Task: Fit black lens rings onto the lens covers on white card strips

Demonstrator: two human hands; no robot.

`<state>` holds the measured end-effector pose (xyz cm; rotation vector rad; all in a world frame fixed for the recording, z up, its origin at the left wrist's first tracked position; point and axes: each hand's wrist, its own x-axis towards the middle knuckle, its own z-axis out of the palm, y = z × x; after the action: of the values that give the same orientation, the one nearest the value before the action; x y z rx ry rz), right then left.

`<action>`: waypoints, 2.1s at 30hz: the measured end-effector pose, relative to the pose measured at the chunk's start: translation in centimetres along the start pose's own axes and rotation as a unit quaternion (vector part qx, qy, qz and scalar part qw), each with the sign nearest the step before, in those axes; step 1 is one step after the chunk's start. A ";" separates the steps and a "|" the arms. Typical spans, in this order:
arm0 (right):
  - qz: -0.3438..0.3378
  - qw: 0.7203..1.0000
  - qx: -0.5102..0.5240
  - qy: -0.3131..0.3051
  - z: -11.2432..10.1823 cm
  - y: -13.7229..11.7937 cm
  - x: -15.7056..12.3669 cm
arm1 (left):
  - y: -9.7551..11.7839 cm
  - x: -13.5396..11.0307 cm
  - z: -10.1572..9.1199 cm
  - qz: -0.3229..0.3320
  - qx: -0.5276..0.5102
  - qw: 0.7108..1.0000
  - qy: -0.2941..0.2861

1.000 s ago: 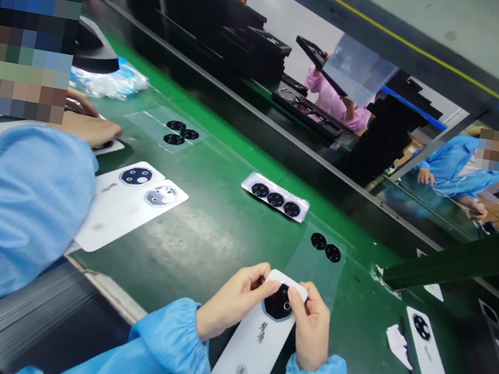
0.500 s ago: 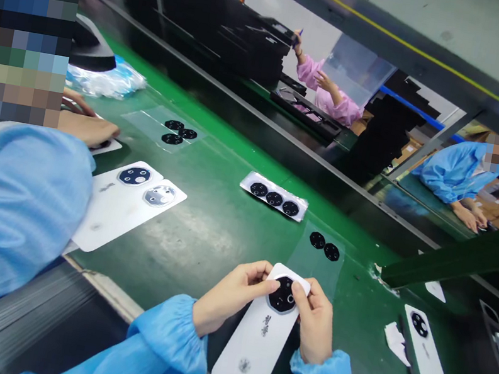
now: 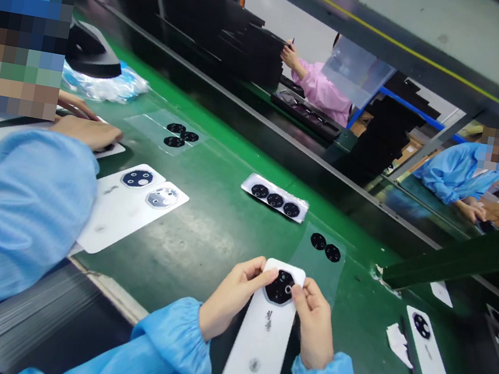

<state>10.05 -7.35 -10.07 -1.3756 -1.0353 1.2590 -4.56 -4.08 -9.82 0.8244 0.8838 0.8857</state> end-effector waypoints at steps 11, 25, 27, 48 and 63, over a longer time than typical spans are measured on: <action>0.005 0.999 0.042 0.012 -0.1 0.6 0.0 | 0.0 -0.4 0.4 -0.002 0.019 0.999 -0.047; 0.026 0.998 0.051 0.032 0.3 1.7 -0.1 | -0.3 -0.3 -0.1 0.006 -0.003 1.000 -0.023; 0.029 0.998 0.054 0.034 0.2 1.8 0.0 | -0.4 -0.2 -0.1 0.006 -0.004 1.000 -0.022; 0.002 0.998 0.053 0.034 0.4 1.1 0.0 | 0.1 -0.1 -0.3 0.011 0.049 0.997 -0.061; 0.013 1.000 -0.004 -0.020 0.1 0.5 -0.1 | 0.2 0.5 0.1 0.024 0.048 0.999 0.005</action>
<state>9.90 -7.49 -10.50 -1.3779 -1.0542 1.3078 -4.31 -3.54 -9.72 0.9281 0.9252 0.8954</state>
